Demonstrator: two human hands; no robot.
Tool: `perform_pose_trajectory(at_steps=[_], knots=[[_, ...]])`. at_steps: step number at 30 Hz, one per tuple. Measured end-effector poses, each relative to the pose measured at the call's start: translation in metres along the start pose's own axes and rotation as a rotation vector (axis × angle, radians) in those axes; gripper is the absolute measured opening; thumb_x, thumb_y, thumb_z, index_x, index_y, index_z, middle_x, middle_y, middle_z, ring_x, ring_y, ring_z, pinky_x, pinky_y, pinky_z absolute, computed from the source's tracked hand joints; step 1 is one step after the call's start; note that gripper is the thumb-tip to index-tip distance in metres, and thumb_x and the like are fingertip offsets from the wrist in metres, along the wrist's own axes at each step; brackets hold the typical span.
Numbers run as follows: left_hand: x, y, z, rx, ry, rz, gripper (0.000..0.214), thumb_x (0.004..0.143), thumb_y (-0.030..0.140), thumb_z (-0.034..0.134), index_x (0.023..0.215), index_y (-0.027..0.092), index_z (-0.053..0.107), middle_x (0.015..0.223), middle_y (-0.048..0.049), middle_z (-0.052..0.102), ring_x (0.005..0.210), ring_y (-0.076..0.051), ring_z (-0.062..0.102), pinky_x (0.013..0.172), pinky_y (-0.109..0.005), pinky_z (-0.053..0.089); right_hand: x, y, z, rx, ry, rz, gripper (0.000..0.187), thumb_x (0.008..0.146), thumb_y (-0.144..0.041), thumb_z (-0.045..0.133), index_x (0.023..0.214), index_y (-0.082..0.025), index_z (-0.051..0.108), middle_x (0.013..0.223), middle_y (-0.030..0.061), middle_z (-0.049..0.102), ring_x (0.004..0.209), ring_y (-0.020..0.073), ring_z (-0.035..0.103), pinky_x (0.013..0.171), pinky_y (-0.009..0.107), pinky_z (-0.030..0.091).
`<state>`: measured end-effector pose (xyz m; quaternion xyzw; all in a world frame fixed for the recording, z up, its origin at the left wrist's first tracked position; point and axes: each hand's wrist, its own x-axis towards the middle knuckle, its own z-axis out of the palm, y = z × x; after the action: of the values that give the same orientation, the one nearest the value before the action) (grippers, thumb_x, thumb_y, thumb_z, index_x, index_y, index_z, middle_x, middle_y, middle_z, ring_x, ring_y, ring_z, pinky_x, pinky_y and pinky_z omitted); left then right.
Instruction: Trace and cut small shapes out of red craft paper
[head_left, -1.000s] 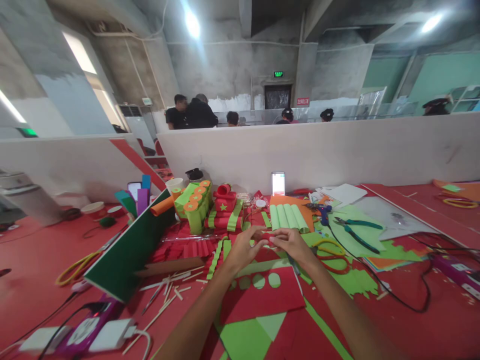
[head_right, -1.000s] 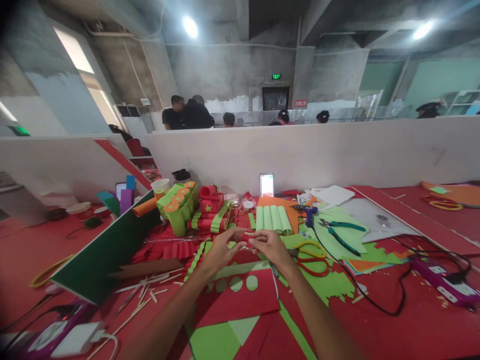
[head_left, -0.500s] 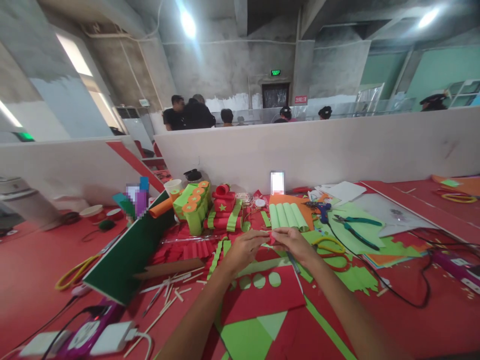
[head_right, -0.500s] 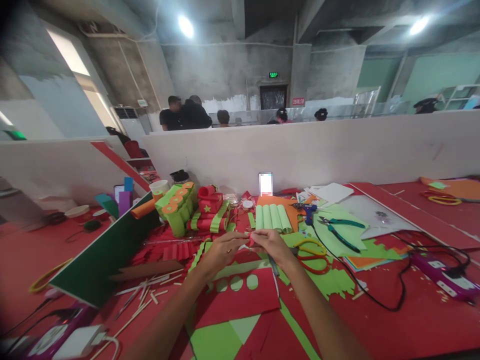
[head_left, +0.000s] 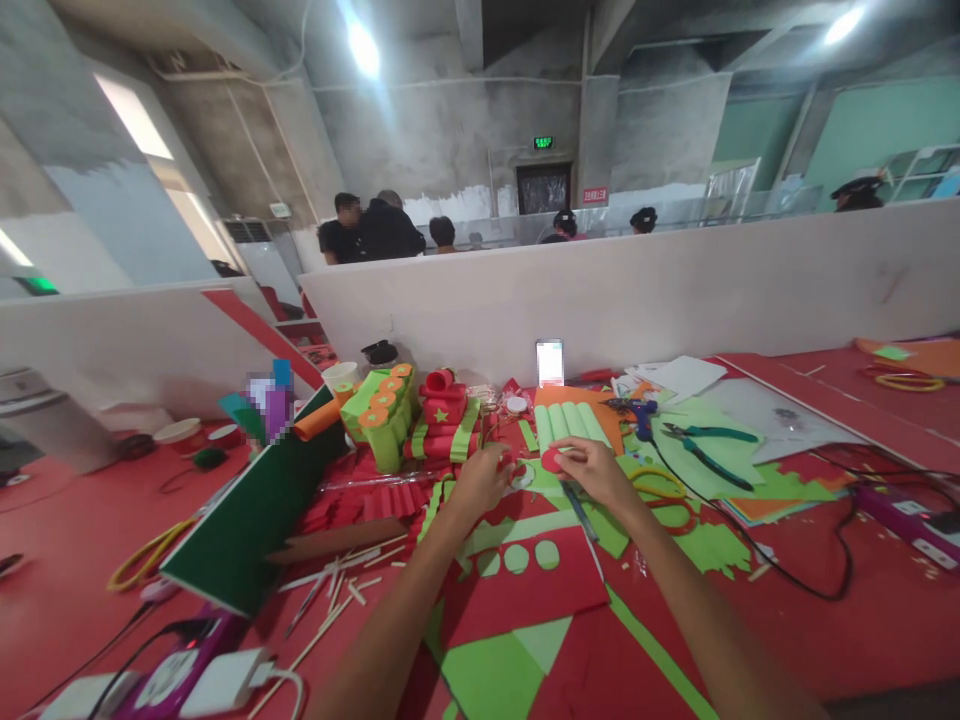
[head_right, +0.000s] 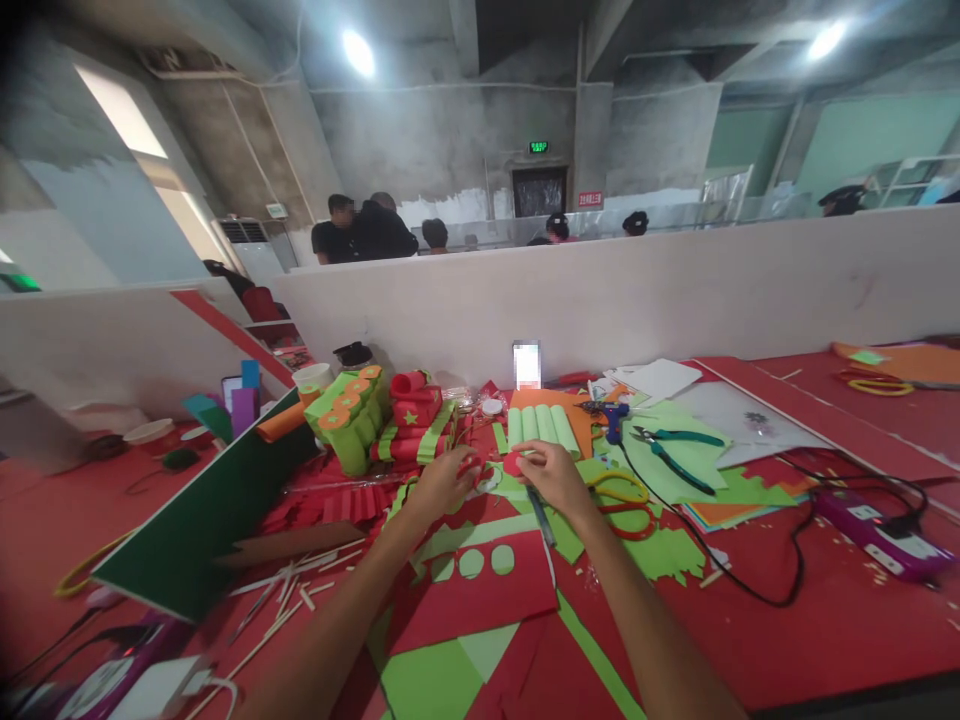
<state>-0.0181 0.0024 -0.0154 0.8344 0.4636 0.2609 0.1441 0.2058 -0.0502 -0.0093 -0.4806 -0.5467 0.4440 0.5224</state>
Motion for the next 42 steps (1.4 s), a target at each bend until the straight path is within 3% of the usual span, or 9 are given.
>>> perform_pose_trajectory(at_steps=[6,13,17,20,23,26,29,34,42], knots=[[0.022,0.006,0.012,0.028,-0.048,-0.044,0.023,0.073,0.02,0.073,0.095,0.018,0.064,0.086,-0.0075,0.067,0.085,-0.025,0.063,0.072,-0.028,0.042,0.0,0.003,0.003,-0.047,-0.024,-0.023,0.027,0.075,-0.034,0.069,0.096,-0.019,0.074,0.08,0.0053,0.076,0.074,0.022,0.073,0.069,0.032,0.06],[0.022,0.001,0.014,-0.026,-0.056,-0.082,0.025,0.072,0.007,0.064,0.094,0.02,0.064,0.066,0.0013,0.061,0.062,-0.016,0.057,0.057,-0.023,0.034,0.0,0.004,0.003,-0.073,-0.025,-0.046,0.026,0.077,-0.032,0.066,0.097,-0.018,0.073,0.079,0.0055,0.076,0.071,0.0207,0.071,0.066,0.031,0.059],[0.017,-0.004,0.0,-0.06,0.002,-0.1,0.03,0.071,0.006,0.061,0.098,0.02,0.066,0.068,-0.0002,0.063,0.064,-0.018,0.059,0.059,-0.024,0.036,0.001,0.006,0.003,-0.088,-0.023,-0.056,0.024,0.076,-0.03,0.067,0.095,-0.017,0.073,0.073,0.0034,0.074,0.064,0.0179,0.067,0.06,0.027,0.055],[0.012,0.0,-0.013,-0.198,0.038,-0.078,0.016,0.075,0.012,0.061,0.087,0.019,0.069,0.073,-0.0032,0.067,0.069,-0.019,0.061,0.062,-0.026,0.041,0.002,0.008,0.003,-0.085,-0.028,-0.06,0.023,0.076,-0.029,0.067,0.095,-0.017,0.073,0.069,0.0021,0.073,0.061,0.0166,0.065,0.058,0.026,0.053],[0.006,0.012,-0.019,-0.502,-0.015,-0.033,0.013,0.079,0.023,0.063,0.086,0.016,0.071,0.078,-0.0049,0.07,0.07,-0.018,0.062,0.065,-0.027,0.046,0.001,0.009,0.006,-0.063,-0.051,-0.06,0.025,0.077,-0.032,0.068,0.096,-0.016,0.073,0.069,0.0027,0.073,0.063,0.0173,0.066,0.059,0.026,0.053],[0.0,0.024,-0.011,-0.713,-0.029,-0.06,0.027,0.075,0.029,0.07,0.098,0.015,0.07,0.081,-0.0047,0.07,0.069,-0.016,0.062,0.061,-0.025,0.047,0.0,0.007,0.01,-0.031,-0.085,-0.061,0.033,0.077,-0.036,0.07,0.102,-0.015,0.074,0.076,0.0055,0.075,0.068,0.0193,0.069,0.065,0.03,0.056],[-0.003,0.029,0.002,-0.774,0.05,-0.097,0.036,0.072,0.03,0.073,0.104,0.014,0.069,0.085,-0.0056,0.071,0.069,-0.016,0.063,0.06,-0.024,0.048,-0.002,0.005,0.014,-0.001,-0.116,-0.066,0.041,0.075,-0.043,0.073,0.106,-0.016,0.074,0.086,0.0086,0.077,0.076,0.0224,0.071,0.071,0.035,0.058],[-0.005,0.029,0.013,-0.767,0.059,-0.086,0.033,0.078,0.034,0.07,0.104,0.013,0.073,0.09,-0.01,0.074,0.074,-0.02,0.068,0.066,-0.028,0.052,-0.003,0.004,0.018,0.075,-0.137,-0.058,0.048,0.07,-0.048,0.078,0.106,-0.017,0.075,0.092,0.0101,0.077,0.086,0.0269,0.072,0.078,0.042,0.059],[-0.015,0.035,0.007,-0.429,0.075,0.084,0.033,0.087,0.018,0.058,0.117,0.021,0.07,0.109,-0.0083,0.074,0.093,-0.021,0.069,0.083,-0.031,0.054,-0.003,0.007,0.018,0.156,-0.102,-0.012,0.049,0.064,-0.051,0.083,0.097,-0.015,0.077,0.087,0.0102,0.077,0.08,0.0245,0.072,0.076,0.039,0.059]])
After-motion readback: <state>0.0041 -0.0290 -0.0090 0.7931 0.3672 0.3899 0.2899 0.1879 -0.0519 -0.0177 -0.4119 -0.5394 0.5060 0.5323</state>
